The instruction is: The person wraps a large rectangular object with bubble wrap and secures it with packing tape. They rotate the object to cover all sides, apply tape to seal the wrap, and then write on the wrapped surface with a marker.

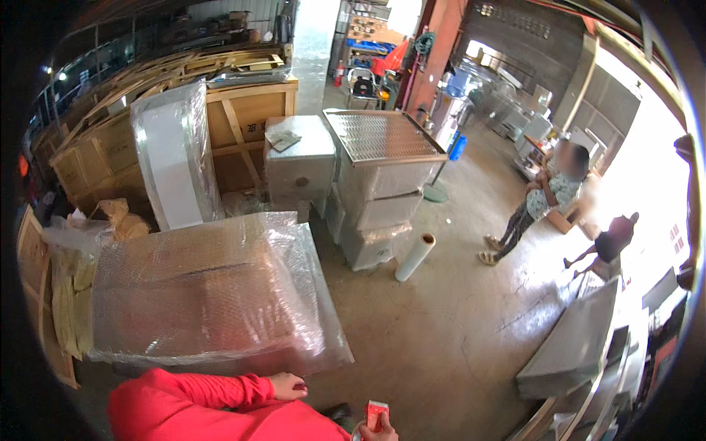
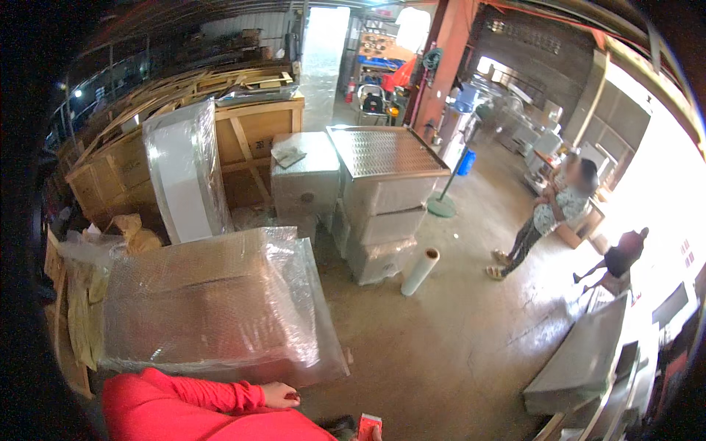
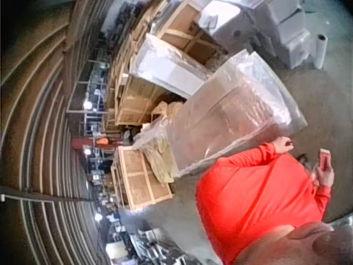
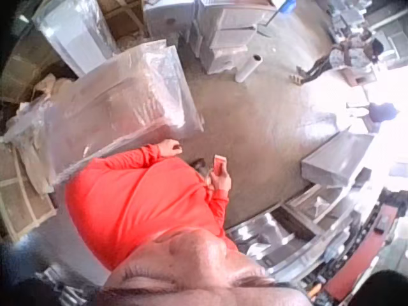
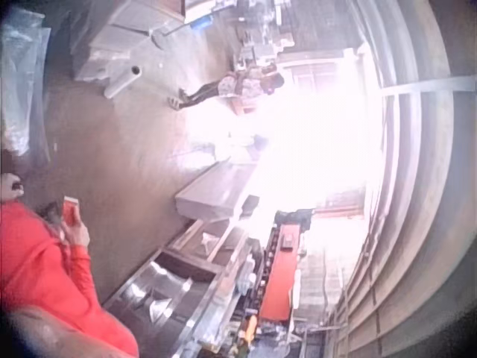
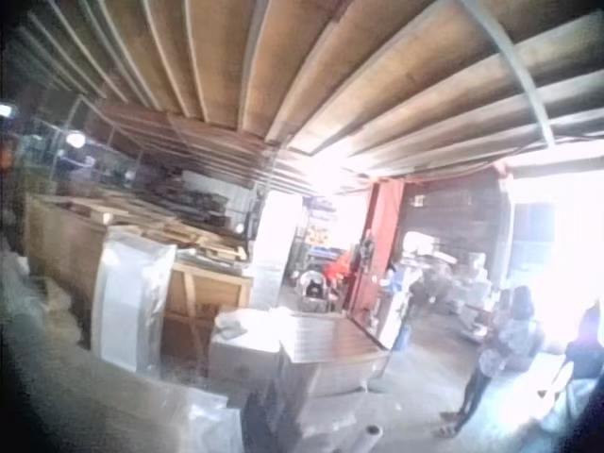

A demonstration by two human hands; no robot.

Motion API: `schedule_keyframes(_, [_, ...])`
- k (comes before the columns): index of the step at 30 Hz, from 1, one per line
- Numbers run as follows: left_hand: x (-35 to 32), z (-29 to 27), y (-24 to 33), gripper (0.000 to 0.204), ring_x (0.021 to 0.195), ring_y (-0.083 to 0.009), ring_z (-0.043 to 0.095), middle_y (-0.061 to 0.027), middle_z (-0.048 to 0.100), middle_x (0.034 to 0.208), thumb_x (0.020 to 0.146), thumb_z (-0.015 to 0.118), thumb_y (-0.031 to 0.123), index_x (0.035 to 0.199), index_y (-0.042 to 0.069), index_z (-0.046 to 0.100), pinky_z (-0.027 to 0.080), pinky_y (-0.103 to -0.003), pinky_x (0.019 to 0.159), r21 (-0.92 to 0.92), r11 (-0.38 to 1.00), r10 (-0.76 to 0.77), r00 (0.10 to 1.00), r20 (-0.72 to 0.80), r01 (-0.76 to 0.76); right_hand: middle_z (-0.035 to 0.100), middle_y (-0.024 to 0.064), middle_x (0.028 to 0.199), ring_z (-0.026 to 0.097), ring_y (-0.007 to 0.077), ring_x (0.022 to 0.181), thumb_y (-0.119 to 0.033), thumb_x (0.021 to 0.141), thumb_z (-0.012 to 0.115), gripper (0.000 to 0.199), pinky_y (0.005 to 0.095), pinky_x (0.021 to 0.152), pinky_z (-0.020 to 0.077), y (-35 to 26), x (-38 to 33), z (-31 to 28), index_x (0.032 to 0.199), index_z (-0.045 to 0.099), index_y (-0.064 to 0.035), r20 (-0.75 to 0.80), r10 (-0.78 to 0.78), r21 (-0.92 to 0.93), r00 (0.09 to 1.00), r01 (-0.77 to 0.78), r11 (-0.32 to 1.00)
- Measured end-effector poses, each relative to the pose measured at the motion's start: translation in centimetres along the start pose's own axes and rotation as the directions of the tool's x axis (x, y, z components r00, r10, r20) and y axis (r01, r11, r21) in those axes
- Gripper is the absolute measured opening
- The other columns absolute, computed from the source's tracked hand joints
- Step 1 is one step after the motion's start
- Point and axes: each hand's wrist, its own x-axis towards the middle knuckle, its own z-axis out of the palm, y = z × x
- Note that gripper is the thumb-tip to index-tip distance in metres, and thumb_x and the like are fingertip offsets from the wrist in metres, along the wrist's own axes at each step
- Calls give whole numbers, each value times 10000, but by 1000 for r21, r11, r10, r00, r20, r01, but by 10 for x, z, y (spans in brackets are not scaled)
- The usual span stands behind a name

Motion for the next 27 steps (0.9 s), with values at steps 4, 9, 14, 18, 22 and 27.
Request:
schedule_keyframes(4, [62, 1, 74, 566, 1045, -342, 669, -181, 699, 1104, 933, 587, 550, 1178, 42, 628, 505, -438, 906, -123, 988, -112, 986, -125, 96, 721, 224, 830, 710, 428, 784, -584, 782, 674, 698, 527, 686, 573, 0, 88, -78, 1418, 541, -330, 66, -125, -162, 990, 134, 978])
schedule_keyframes(9, [145, 17, 60, 616, 1069, -355, 650, -196, 681, 1122, 968, 505, 580, 1211, 19, 579, 489, -441, 923, -328, 939, -198, 942, -272, 102, 716, 236, 825, 708, 426, 761, -551, 773, 694, 717, 523, 676, 572, -20, 226, -126, 1436, 522, -337, 158, -394, -220, 905, 421, 880])
schedule_keyframes(14, [245, -11, 86, 533, 1054, -347, 660, -174, 696, 1102, 953, 583, 529, 1233, 77, 619, 499, -435, 903, -351, 930, -214, 939, -270, 111, 709, 238, 800, 697, 436, 731, -562, 767, 705, 749, 543, 653, 564, -83, 345, -126, 1455, 498, -348, 125, -535, -226, 835, 549, 805])
schedule_keyframes(18, [313, -79, 116, 470, 954, -386, 678, -182, 712, 1034, 928, 633, 482, 1161, 74, 656, 522, -460, 828, -368, 930, -183, 878, -442, 9, 707, 239, 796, 699, 433, 734, -599, 737, 724, 842, 540, 655, 566, -165, 410, -162, 1492, 452, -341, 386, -518, -176, 763, 612, 771])
schedule_keyframes(22, [345, -165, 128, 435, 973, -384, 680, -167, 723, 984, 916, 655, 456, 1089, 57, 673, 532, -447, 834, -330, 943, -198, 752, -629, -28, 722, 210, 827, 704, 411, 732, -630, 693, 757, 907, 498, 655, 573, -251, 483, -186, 1498, 449, -345, 477, -581, -93, 660, 695, 713])
schedule_keyframes(27, [353, -272, 120, 360, 735, -211, 662, -79, 700, 864, 959, 635, 397, 1050, 51, 672, 510, -374, 671, -419, 904, -273, 634, -724, -89, 649, 191, 1310, 655, 200, 1137, -104, 761, 809, 851, 326, 923, 540, -348, 558, -163, 1497, 403, 29, 271, -856, 462, 441, 720, 518])
